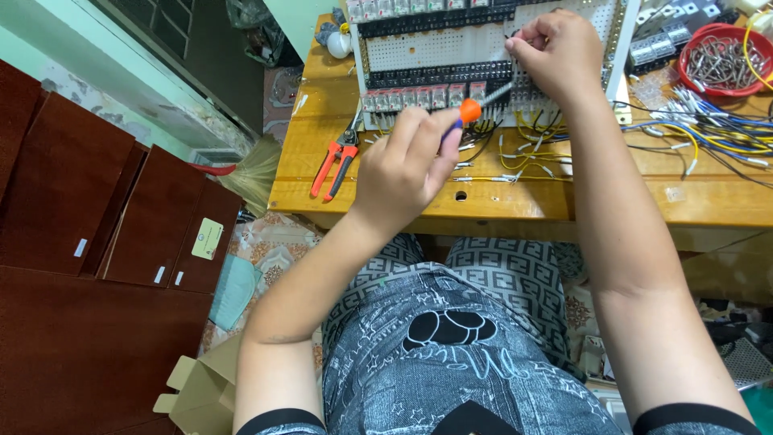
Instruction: The person strips wire ends with a tool, inserts them into terminal blocks on a DIN-rail mounted electrical panel, and tightens the connections with a screwdriver. The person repeats this process for multiple wires throughout the clip.
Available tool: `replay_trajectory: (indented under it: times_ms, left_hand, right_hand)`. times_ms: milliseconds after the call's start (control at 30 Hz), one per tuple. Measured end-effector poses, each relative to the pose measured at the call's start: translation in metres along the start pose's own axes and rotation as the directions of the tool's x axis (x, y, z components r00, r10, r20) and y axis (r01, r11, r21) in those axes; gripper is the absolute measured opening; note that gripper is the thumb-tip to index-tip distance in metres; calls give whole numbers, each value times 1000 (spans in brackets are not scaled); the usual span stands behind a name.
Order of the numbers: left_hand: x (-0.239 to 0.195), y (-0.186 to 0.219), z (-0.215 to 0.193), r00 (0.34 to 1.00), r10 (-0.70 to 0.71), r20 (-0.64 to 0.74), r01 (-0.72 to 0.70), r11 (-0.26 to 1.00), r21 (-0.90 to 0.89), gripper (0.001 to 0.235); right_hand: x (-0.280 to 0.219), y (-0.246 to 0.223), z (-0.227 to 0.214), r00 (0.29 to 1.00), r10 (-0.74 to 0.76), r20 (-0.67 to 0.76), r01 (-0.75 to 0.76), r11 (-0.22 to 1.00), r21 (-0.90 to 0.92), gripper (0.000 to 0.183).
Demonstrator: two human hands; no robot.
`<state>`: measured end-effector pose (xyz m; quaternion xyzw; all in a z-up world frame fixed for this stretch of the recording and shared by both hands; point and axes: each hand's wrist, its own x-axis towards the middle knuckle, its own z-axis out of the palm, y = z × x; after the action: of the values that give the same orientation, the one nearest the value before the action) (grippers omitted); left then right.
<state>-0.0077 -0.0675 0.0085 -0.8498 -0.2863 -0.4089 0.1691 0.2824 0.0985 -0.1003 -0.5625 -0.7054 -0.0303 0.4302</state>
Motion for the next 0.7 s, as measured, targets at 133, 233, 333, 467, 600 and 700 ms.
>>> replay_trajectory:
  times_ms: [133, 233, 333, 467, 600, 700]
  left_hand:
    - [-9, -7, 8, 999, -38, -11, 38, 998, -44, 19]
    - [-5, -17, 19, 998, -60, -1, 59, 991, -118, 21]
    - [0, -21, 27, 997, -78, -7, 76, 983, -165, 21]
    - [0, -17, 33, 996, -88, -21, 82, 978, -193, 21]
    - [-1, -16, 37, 996, -82, -24, 75, 974, -212, 20]
    - [-5, -15, 39, 995, -96, -13, 91, 973, -212, 20]
  right_hand:
    - [1, -2, -3, 994, 88, 58, -92, 993, 72, 18]
    - [0, -6, -5, 992, 106, 63, -109, 993, 49, 18]
    - [1, -12, -6, 995, 93, 33, -93, 996, 10, 17]
    - [0, -22, -15, 990, 127, 58, -131, 988, 84, 16]
    - [1, -10, -5, 998, 62, -2, -62, 998, 14, 18]
    - [-1, -10, -4, 999, 54, 3, -54, 998, 20, 19]
